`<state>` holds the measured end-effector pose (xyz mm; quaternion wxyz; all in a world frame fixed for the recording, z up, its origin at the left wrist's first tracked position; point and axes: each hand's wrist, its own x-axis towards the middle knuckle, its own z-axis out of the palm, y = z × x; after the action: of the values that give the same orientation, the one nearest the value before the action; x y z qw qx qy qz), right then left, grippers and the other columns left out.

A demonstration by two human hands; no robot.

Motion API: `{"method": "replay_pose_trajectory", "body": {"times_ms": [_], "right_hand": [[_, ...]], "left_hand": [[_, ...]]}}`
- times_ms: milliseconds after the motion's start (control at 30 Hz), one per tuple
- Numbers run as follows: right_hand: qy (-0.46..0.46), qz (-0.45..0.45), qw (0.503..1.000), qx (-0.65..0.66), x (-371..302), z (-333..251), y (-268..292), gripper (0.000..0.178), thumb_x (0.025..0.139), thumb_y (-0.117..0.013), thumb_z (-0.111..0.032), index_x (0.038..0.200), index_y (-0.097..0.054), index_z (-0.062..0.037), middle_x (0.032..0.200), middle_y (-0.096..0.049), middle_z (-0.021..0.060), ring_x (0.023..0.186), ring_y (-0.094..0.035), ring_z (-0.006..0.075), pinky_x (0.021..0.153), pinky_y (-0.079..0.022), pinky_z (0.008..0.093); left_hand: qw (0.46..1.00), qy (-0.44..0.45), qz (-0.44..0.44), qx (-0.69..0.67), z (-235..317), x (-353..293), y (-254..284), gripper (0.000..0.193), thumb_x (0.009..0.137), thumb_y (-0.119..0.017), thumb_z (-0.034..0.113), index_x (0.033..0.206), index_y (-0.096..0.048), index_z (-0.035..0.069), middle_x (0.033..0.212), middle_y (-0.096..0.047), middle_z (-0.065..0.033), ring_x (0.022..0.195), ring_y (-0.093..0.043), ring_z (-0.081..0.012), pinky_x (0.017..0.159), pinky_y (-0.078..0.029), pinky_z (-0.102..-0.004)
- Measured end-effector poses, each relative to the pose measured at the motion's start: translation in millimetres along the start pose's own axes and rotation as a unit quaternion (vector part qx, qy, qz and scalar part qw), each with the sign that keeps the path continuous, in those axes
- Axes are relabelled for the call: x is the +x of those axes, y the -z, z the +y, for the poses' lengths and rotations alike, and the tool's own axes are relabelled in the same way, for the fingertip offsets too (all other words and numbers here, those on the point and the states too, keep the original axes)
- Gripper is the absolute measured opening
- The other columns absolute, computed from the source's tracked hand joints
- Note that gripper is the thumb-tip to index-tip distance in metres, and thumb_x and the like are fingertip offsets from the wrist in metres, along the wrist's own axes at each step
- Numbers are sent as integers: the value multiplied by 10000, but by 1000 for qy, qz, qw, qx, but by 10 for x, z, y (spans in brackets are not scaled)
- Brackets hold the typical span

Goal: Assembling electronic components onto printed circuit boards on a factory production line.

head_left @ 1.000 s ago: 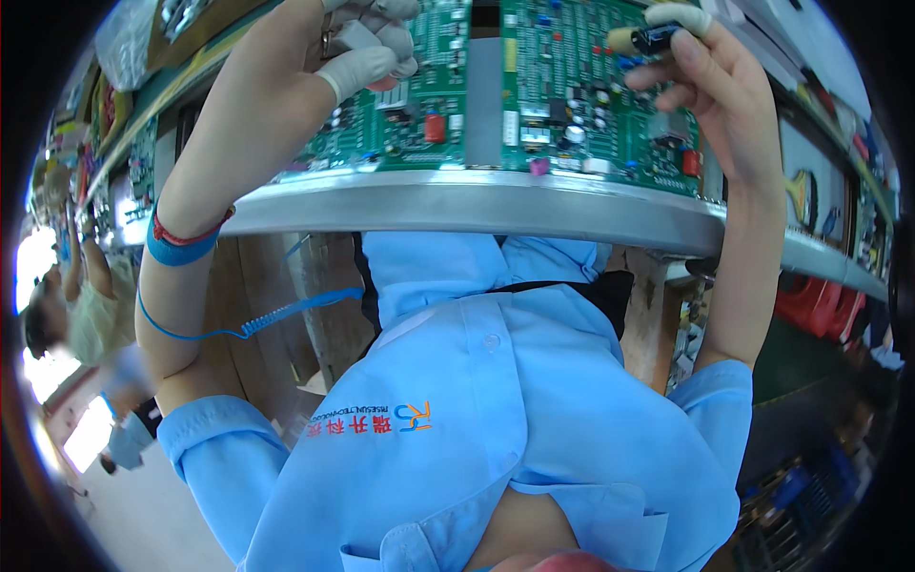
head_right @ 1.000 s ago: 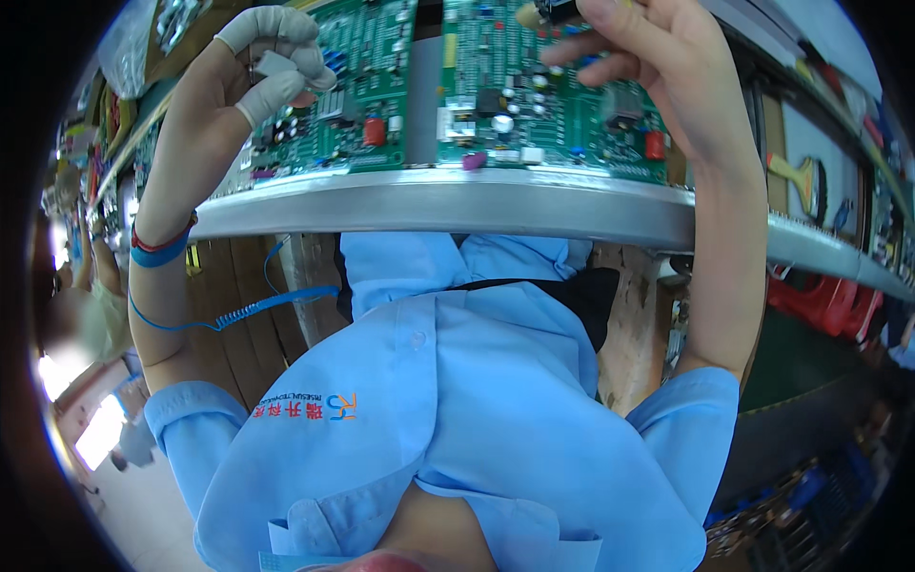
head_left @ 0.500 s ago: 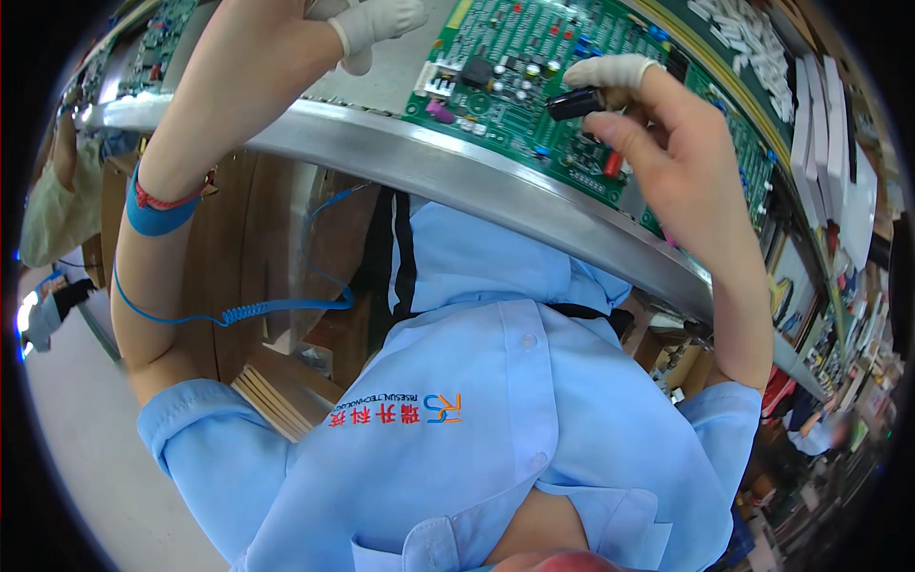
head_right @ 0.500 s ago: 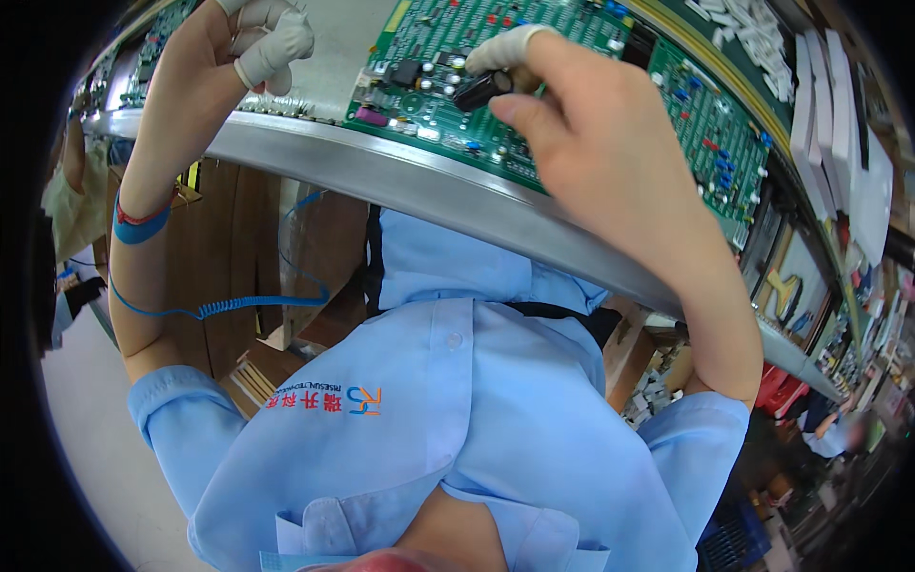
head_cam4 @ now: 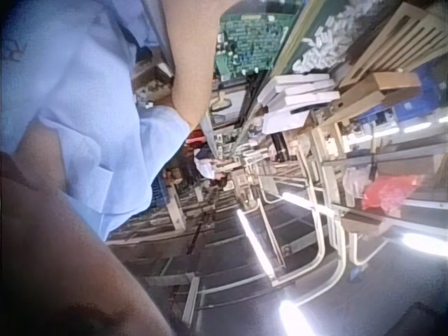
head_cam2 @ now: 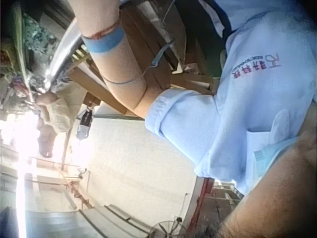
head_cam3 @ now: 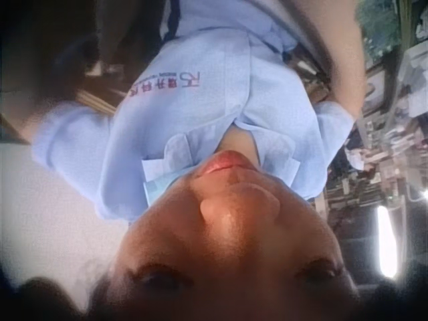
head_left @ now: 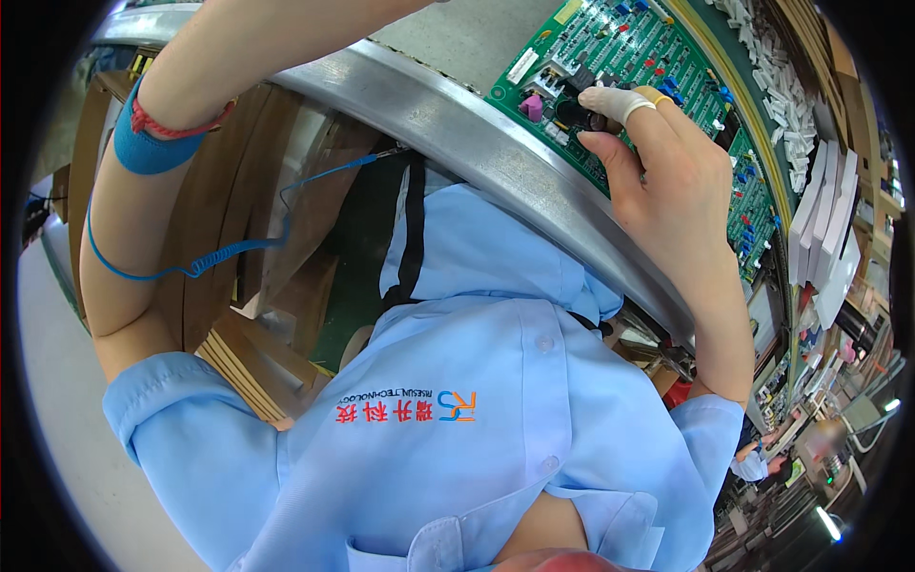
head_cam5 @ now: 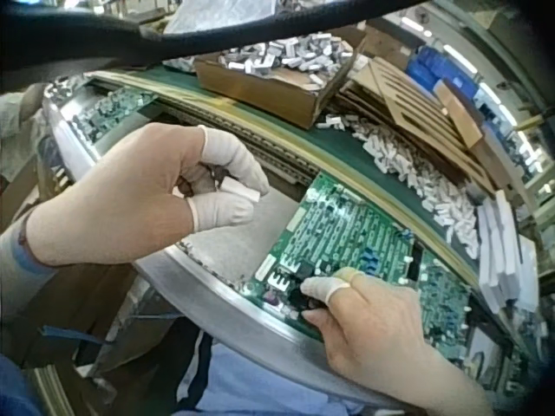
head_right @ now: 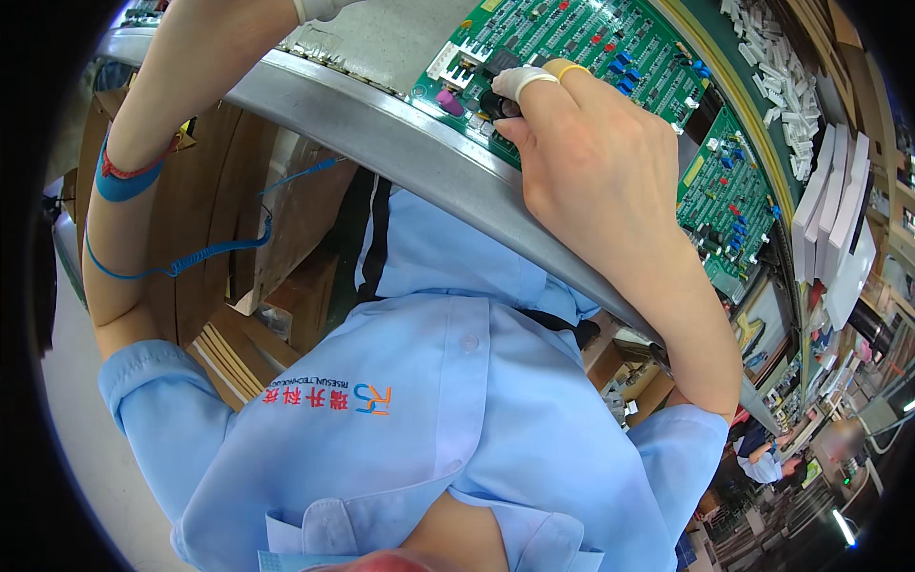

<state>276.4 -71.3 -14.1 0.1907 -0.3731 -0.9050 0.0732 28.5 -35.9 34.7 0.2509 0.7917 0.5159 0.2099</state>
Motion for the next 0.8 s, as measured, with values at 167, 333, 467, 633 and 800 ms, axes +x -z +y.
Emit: {"method": "replay_pose_trajectory", "body": {"times_ms": [167,333,467,633,800], "right_hand": [[-5,6,999,-41,2,-2,-19,184,764,-732,-156,911,-662,-70,791,-619,57,671,-639,243,540,-489,346],[6,2,997,-74,39,-18,16,199,769,-743,-214,886,-654,-81,776,-610,46,652,-637,231,523,-482,344],[-55,30,998,1,24,54,120,266,755,-781,-230,960,-670,-101,742,-598,5,584,-541,155,502,-411,298],[-271,82,936,212,-42,-45,607,360,789,-794,-104,1085,-603,-27,737,-573,-23,542,-371,3,485,-286,161],[-298,98,927,205,-239,139,556,318,816,-770,-98,1077,-615,-5,758,-590,-11,586,-440,18,527,-354,167]], "left_hand": [[994,-66,10,-91,-84,-13,-76,178,894,-681,117,1015,-665,-13,813,-654,-70,686,-576,-104,631,-479,-244],[997,-51,4,-53,63,-46,-36,195,869,-709,124,1007,-666,-8,856,-663,-71,751,-608,-106,679,-494,-239],[992,21,-84,-96,110,9,-90,216,823,-760,133,964,-664,1,850,-658,-60,760,-605,-97,667,-489,-236],[983,-149,-110,19,354,63,-280,154,790,-750,139,902,-668,72,1019,-553,-110,1019,-529,-303,990,-335,-421],[949,-275,-83,126,428,122,-564,128,778,-700,93,900,-670,73,1133,-516,-150,1104,-496,-357,1039,-243,-529]]}}
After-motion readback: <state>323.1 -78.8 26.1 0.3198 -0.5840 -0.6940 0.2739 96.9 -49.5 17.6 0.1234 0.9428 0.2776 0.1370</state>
